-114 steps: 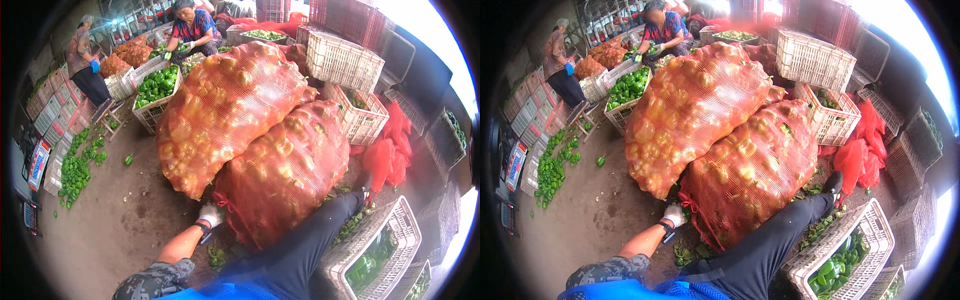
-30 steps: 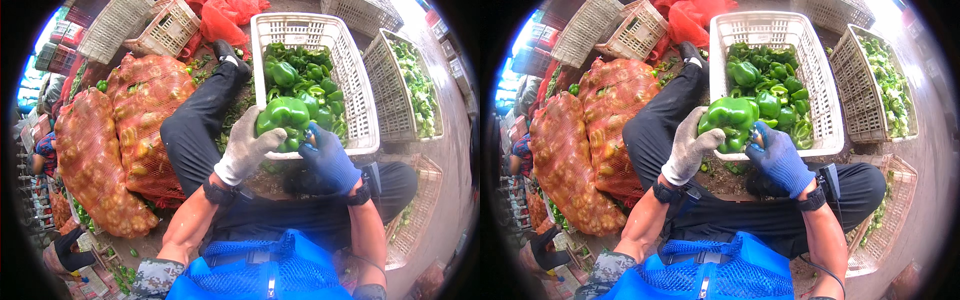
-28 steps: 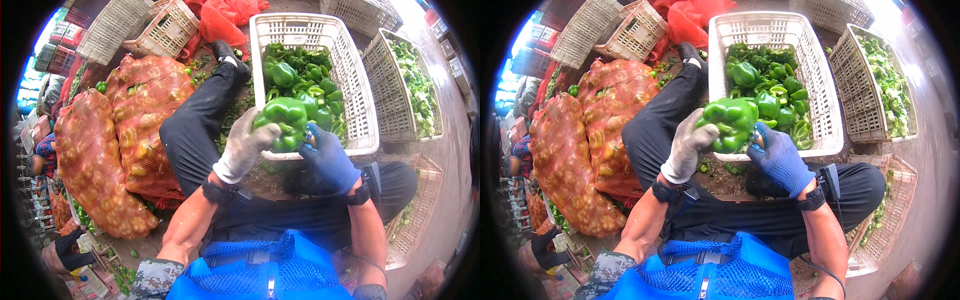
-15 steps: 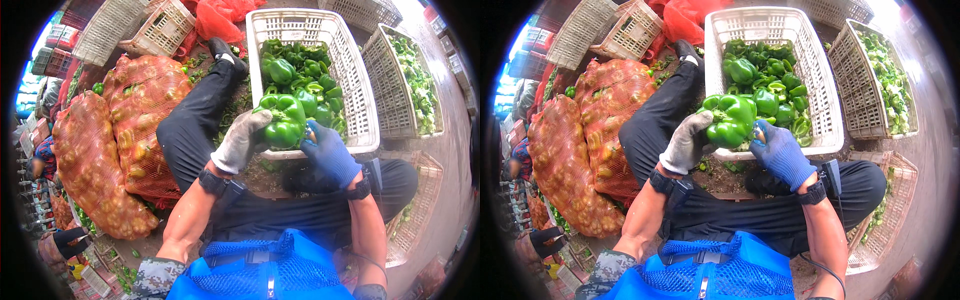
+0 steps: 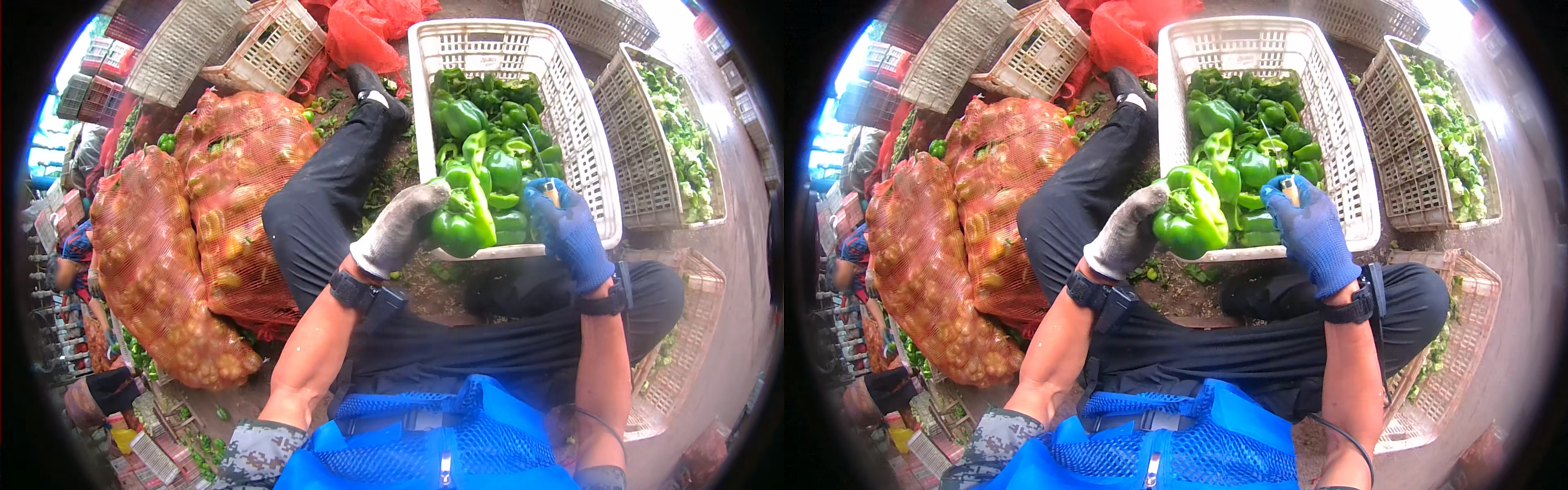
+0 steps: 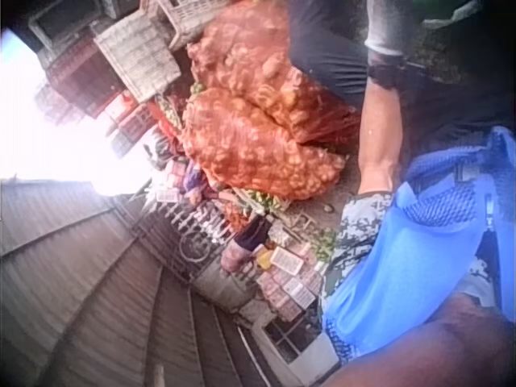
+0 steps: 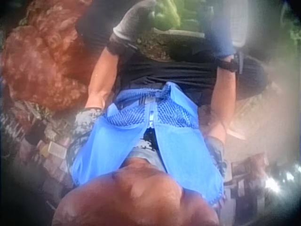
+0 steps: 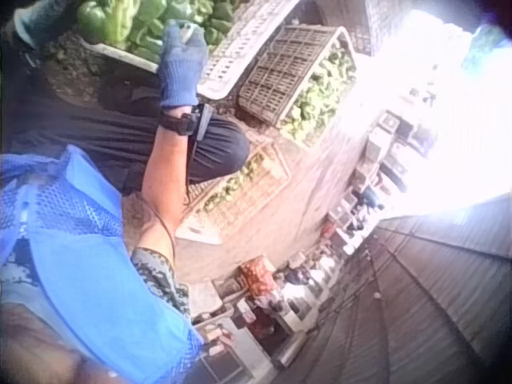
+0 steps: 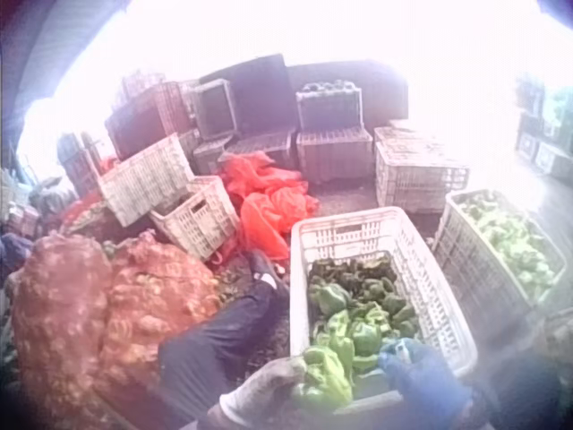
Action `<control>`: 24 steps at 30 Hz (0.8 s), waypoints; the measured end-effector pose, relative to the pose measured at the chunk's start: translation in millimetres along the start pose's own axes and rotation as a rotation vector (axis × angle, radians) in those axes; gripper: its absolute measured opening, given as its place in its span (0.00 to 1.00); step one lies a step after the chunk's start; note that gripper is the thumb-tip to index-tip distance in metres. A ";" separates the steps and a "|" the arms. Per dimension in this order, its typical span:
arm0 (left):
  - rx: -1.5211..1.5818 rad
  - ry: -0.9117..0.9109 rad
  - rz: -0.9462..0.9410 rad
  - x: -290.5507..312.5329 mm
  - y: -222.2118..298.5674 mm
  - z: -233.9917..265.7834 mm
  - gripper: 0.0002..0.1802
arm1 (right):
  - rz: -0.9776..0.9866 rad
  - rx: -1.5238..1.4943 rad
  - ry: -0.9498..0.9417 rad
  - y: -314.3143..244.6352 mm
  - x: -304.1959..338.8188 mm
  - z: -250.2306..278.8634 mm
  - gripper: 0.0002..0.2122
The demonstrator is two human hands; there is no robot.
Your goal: Use a knife to trim the stems or tops off of green peppers and place them into a crate.
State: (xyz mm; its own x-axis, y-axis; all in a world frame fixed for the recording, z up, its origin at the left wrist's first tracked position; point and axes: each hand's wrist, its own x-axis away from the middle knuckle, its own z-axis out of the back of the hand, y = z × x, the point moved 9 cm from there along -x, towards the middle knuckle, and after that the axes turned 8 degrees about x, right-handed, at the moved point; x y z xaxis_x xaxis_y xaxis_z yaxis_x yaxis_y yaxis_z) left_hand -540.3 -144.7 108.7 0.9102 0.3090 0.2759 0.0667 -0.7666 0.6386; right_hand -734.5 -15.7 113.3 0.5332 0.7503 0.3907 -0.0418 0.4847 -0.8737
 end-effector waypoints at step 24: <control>0.200 0.324 -0.066 46.8 -23.9 -37.2 0.29 | 0.168 -0.134 -0.133 -51.0 41.3 -47.7 0.11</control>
State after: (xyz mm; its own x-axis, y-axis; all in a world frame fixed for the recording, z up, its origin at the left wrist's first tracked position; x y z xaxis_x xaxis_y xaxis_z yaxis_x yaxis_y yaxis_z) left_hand -514.5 -91.0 133.1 0.7271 0.4982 0.4723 0.2282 -0.8243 0.5182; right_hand -670.0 -30.8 160.2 0.4122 0.8721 0.2638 -0.0034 0.2909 -0.9567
